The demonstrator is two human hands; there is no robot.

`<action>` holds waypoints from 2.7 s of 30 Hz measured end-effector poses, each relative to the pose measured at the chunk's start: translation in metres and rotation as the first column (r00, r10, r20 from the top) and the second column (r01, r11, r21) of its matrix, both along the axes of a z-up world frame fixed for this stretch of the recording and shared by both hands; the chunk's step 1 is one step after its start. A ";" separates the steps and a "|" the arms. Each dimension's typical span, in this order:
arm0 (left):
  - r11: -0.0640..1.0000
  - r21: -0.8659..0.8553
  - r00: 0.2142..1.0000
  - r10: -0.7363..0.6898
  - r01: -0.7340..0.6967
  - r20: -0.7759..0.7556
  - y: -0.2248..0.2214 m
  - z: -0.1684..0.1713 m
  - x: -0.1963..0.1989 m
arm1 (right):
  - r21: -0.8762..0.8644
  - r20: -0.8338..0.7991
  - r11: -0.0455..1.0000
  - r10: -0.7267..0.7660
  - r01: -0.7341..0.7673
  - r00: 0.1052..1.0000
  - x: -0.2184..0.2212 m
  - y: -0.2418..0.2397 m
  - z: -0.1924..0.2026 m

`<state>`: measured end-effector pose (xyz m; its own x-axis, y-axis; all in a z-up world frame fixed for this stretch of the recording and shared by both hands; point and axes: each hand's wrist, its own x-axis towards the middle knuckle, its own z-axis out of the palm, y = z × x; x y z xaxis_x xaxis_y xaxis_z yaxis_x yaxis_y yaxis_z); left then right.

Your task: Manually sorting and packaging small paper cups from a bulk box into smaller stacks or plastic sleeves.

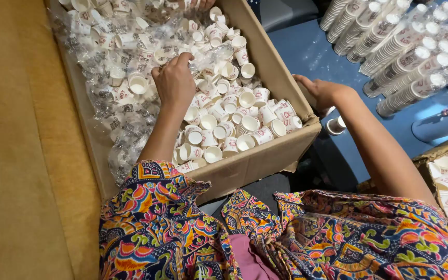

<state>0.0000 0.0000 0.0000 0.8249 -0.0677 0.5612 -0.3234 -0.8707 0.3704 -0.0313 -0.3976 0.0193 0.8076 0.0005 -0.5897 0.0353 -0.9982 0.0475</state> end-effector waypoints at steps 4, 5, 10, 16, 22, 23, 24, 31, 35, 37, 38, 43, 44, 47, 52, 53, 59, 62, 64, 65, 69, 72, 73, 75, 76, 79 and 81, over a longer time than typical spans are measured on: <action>0.999 0.005 0.999 -0.040 0.040 -0.006 -0.002 0.004 -0.008 | 0.120 0.094 0.992 0.035 -0.046 0.995 0.003 0.001 -0.006; 0.999 0.005 0.999 -0.038 0.038 -0.004 -0.005 0.005 -0.009 | 0.120 0.096 0.992 0.037 -0.049 0.995 0.003 0.001 -0.008; 0.998 -0.011 0.998 -0.061 0.062 0.024 -0.008 0.006 -0.011 | 0.074 0.016 0.997 -0.008 0.007 1.000 -0.003 0.009 -0.020; 0.997 -0.042 0.998 -0.059 0.058 -0.016 -0.010 0.001 -0.005 | 0.189 0.166 0.972 0.111 -0.143 0.980 0.015 -0.029 -0.064; 0.996 -0.062 0.996 -0.070 0.067 -0.051 -0.012 0.005 -0.008 | 0.300 0.329 0.927 0.122 -0.226 0.936 0.010 -0.027 -0.045; 0.996 -0.060 0.996 -0.075 0.072 -0.054 -0.012 0.006 -0.011 | 0.303 0.326 0.927 0.117 -0.221 0.938 0.008 -0.027 -0.042; 0.993 -0.084 0.995 -0.090 0.085 -0.049 -0.013 0.008 -0.013 | 0.326 0.348 0.918 0.105 -0.225 0.932 0.006 -0.027 -0.039; 0.878 -0.431 0.941 -0.301 0.209 -0.157 -0.032 -0.013 -0.010 | 0.622 0.581 0.756 -0.269 -0.206 0.768 -0.026 -0.058 -0.022; 0.815 -0.489 0.910 -0.404 0.311 -0.095 -0.031 -0.030 -0.006 | 0.694 0.719 0.557 -0.503 -0.456 0.481 -0.065 -0.114 -0.068; 0.804 -0.460 0.908 -0.420 0.376 0.007 -0.027 -0.030 0.000 | 0.769 0.617 0.365 -0.641 -0.525 0.457 -0.094 -0.122 -0.075; 0.797 -0.466 0.896 -0.444 0.385 -0.019 -0.029 -0.035 -0.005 | 0.784 0.601 0.374 -0.656 -0.495 0.456 -0.113 -0.120 -0.084; 0.774 -0.459 0.882 -0.469 0.435 0.046 -0.027 -0.030 -0.005 | 0.653 0.708 0.492 -0.667 -0.576 0.233 -0.147 -0.106 -0.104; 0.774 -0.458 0.882 -0.469 0.437 0.049 -0.029 -0.027 -0.007 | 0.651 0.708 0.492 -0.667 -0.578 0.230 -0.148 -0.109 -0.116; 0.767 -0.468 0.879 -0.475 0.439 0.047 -0.031 -0.021 -0.014 | 0.704 0.655 0.460 -0.715 -0.541 0.245 -0.148 -0.110 -0.143; 0.751 -0.511 0.873 -0.487 0.418 -0.001 -0.040 -0.017 -0.027 | 0.712 0.676 0.518 -0.689 -0.474 0.261 -0.148 -0.104 -0.143; 0.752 -0.505 0.872 -0.489 0.424 0.003 -0.042 -0.017 -0.028 | 0.710 0.675 0.516 -0.693 -0.478 0.254 -0.148 -0.103 -0.140; 0.770 -0.492 0.876 -0.482 0.406 -0.032 -0.049 -0.021 -0.029 | 0.653 0.723 0.536 -0.653 -0.535 0.227 -0.147 -0.087 -0.127; 0.769 -0.489 0.871 -0.489 0.412 -0.035 -0.055 -0.020 -0.032 | 0.520 0.847 0.734 -0.508 -0.438 0.154 -0.147 -0.078 -0.130; 0.742 -0.530 0.861 -0.507 0.410 -0.044 -0.061 -0.021 -0.034 | 0.546 0.836 0.675 -0.481 -0.497 0.265 -0.147 -0.073 -0.135; 0.746 -0.523 0.861 -0.507 0.413 -0.042 -0.070 -0.024 -0.033 | 0.548 0.834 0.671 -0.487 -0.500 0.260 -0.147 -0.072 -0.135; 0.552 -0.705 0.746 -0.664 0.445 -0.050 -0.118 -0.031 -0.039 | 0.557 0.826 0.676 -0.510 -0.483 0.239 -0.147 -0.069 -0.133; 0.359 -0.808 0.597 -0.802 0.467 -0.011 -0.178 -0.032 -0.050 | 0.507 0.860 0.737 -0.465 -0.447 0.208 -0.156 -0.064 -0.111; 0.264 -0.842 0.522 -0.853 0.471 0.025 -0.200 -0.032 -0.053 | 0.455 0.890 0.789 -0.413 -0.413 0.192 -0.161 -0.062 -0.100; 0.181 -0.876 0.464 -0.884 0.447 0.054 -0.237 -0.028 -0.059 | 0.388 0.919 0.828 -0.382 -0.405 0.099 -0.174 -0.053 -0.080; 0.107 -0.909 0.417 -0.906 0.403 0.078 -0.257 -0.025 -0.062 | 0.326 0.938 0.858 -0.346 -0.396 0.023 -0.180 -0.050 -0.070; -0.027 -0.946 0.308 -0.942 0.323 0.132 -0.300 -0.014 -0.065 | 0.423 0.884 0.840 -0.465 -0.340 -0.051 -0.202 -0.052 -0.055; -0.062 -0.943 0.286 -0.945 0.327 0.161 -0.319 -0.018 -0.065 | 0.566 0.790 0.727 -0.613 -0.389 0.004 -0.213 -0.054 -0.043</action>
<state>-0.0647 -0.3185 -0.0176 0.7192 -0.5944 0.3597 -0.0432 0.4785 0.8770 -0.2441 -0.4518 -0.0238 0.5460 -0.3124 0.7773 0.3444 -0.7621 -0.5482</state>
